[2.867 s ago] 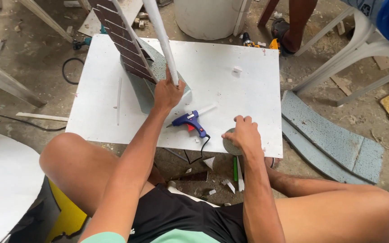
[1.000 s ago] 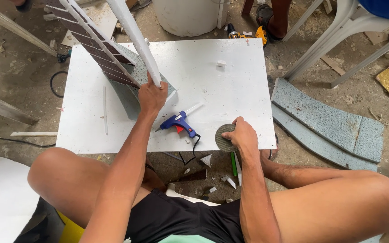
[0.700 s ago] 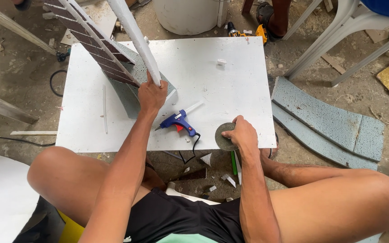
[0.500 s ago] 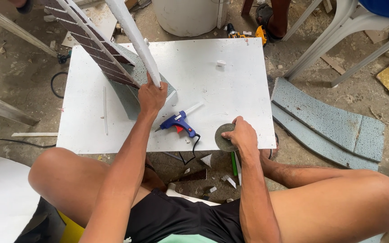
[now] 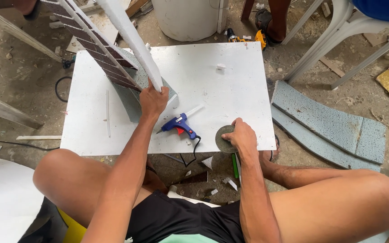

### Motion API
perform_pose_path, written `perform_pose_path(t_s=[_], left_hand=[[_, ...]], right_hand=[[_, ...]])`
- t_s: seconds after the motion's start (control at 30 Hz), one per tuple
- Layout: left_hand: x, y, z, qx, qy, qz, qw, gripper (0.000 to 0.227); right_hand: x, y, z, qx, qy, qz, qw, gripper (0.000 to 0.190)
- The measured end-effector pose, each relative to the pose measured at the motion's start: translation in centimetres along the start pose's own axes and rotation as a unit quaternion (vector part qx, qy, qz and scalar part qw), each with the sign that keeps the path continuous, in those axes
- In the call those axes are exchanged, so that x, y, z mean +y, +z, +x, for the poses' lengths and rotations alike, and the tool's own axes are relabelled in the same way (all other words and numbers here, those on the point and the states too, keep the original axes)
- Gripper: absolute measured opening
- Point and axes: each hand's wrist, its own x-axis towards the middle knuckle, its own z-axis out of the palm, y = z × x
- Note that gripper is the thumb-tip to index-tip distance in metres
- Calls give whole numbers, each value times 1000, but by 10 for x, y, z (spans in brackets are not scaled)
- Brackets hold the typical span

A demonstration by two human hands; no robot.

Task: Applying textured foam strips to a central foam structure using a hot glue gun to create a trunk-like object.

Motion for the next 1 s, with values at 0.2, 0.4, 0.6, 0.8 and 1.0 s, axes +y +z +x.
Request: perform_pose_path(t_s=[0.2, 0.4, 0.6, 0.8, 1.0], left_hand=[[3, 4, -4, 22, 8, 38, 999, 30], [-1, 6, -4, 44, 24, 44, 998, 24], [23, -11, -10, 44, -17, 66, 997, 27], [8, 0, -6, 33, -26, 52, 998, 34], [-12, 17, -3, 43, -15, 32, 998, 33]], right_hand=[[-5, -10, -8, -5, 0, 14, 1000, 56], [-6, -10, -4, -6, -1, 22, 1000, 56], [-7, -12, -9, -4, 4, 16, 1000, 55], [-5, -9, -8, -5, 5, 13, 1000, 55], [-7, -10, -10, -2, 2, 16, 1000, 55]])
